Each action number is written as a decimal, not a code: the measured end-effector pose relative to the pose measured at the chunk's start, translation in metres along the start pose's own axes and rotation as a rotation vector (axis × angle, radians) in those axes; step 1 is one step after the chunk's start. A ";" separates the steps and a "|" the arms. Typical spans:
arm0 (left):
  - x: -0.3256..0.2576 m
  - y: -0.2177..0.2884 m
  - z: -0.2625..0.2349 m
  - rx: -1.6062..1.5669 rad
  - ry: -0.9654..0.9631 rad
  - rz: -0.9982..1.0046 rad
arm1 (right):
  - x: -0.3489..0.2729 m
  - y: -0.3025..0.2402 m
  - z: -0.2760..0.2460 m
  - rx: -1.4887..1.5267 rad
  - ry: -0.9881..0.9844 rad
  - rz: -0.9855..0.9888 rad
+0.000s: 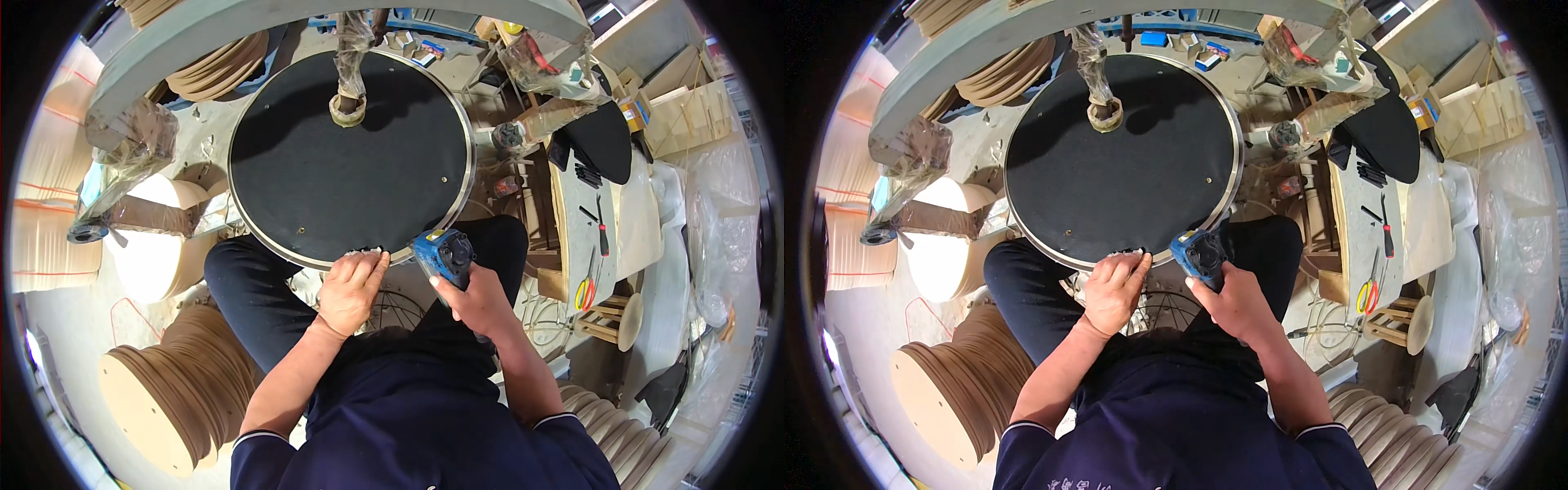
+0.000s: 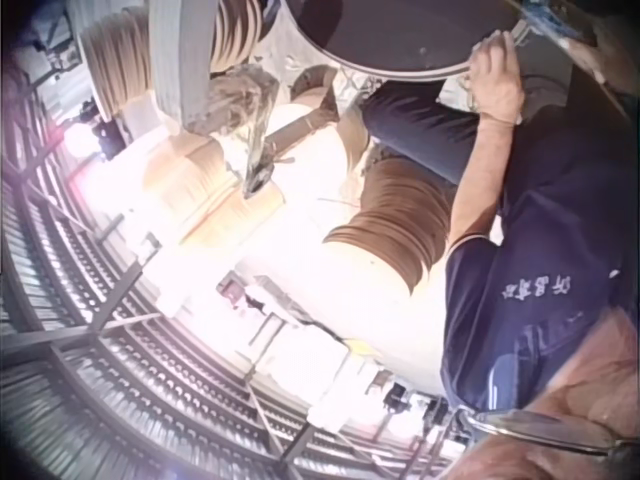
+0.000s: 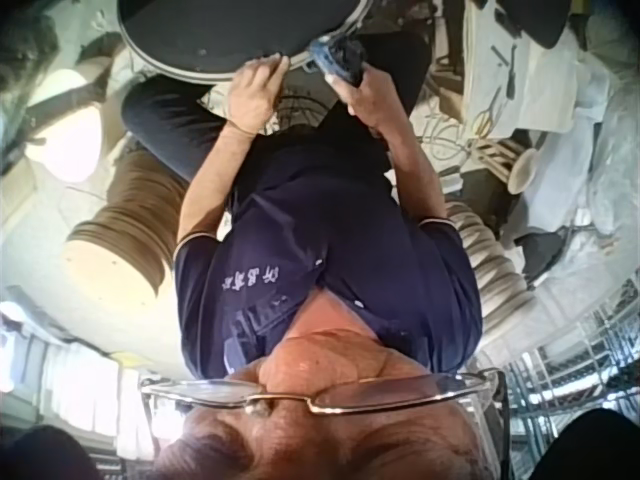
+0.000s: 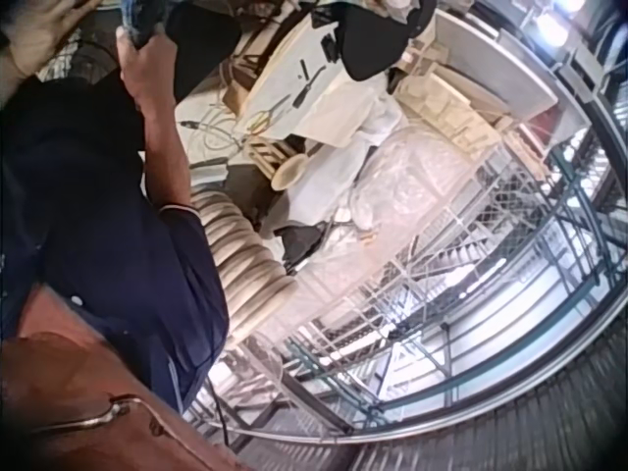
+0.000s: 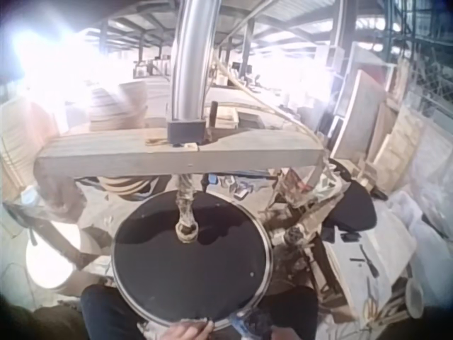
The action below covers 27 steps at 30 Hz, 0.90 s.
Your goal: Attaching fabric cover to a round wooden seat base using a staple gun and pneumatic press.
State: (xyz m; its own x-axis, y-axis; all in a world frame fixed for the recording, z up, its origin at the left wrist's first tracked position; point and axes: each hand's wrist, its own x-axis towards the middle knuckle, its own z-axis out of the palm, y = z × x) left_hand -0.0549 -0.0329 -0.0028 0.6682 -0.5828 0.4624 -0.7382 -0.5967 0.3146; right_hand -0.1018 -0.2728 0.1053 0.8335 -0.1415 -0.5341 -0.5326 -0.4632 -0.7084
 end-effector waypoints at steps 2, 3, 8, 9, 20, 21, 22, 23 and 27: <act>0.001 0.003 0.001 -0.006 -0.004 -0.008 | 0.001 -0.001 -0.001 0.013 -0.002 0.020; 0.001 0.005 0.002 -0.013 -0.010 -0.014 | 0.001 -0.004 -0.001 0.012 -0.002 0.018; 0.009 0.017 0.004 -0.039 -0.069 -0.032 | 0.000 0.002 0.006 0.019 -0.032 -0.014; 0.009 0.018 0.004 -0.039 -0.069 -0.030 | 0.000 0.003 0.007 0.019 -0.031 -0.014; 0.007 0.025 0.022 -0.350 0.083 -0.115 | -0.004 -0.005 -0.002 0.024 -0.088 0.055; 0.006 0.026 0.024 -0.351 0.082 -0.113 | -0.004 -0.003 0.000 0.025 -0.086 0.056; 0.010 0.026 0.024 -0.413 0.105 -0.141 | -0.002 0.000 0.002 0.017 -0.042 0.006; 0.013 0.027 0.024 -0.475 0.128 -0.169 | -0.002 0.001 0.003 0.008 0.001 -0.045; 0.022 0.028 0.027 -0.762 0.207 -0.383 | -0.001 -0.001 -0.002 -0.056 0.017 -0.025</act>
State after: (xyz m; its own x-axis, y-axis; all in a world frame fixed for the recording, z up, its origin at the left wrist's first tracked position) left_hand -0.0588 -0.0775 -0.0058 0.9071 -0.2622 0.3292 -0.3767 -0.1574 0.9129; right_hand -0.1023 -0.2737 0.1072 0.8493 -0.1434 -0.5081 -0.5025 -0.5150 -0.6945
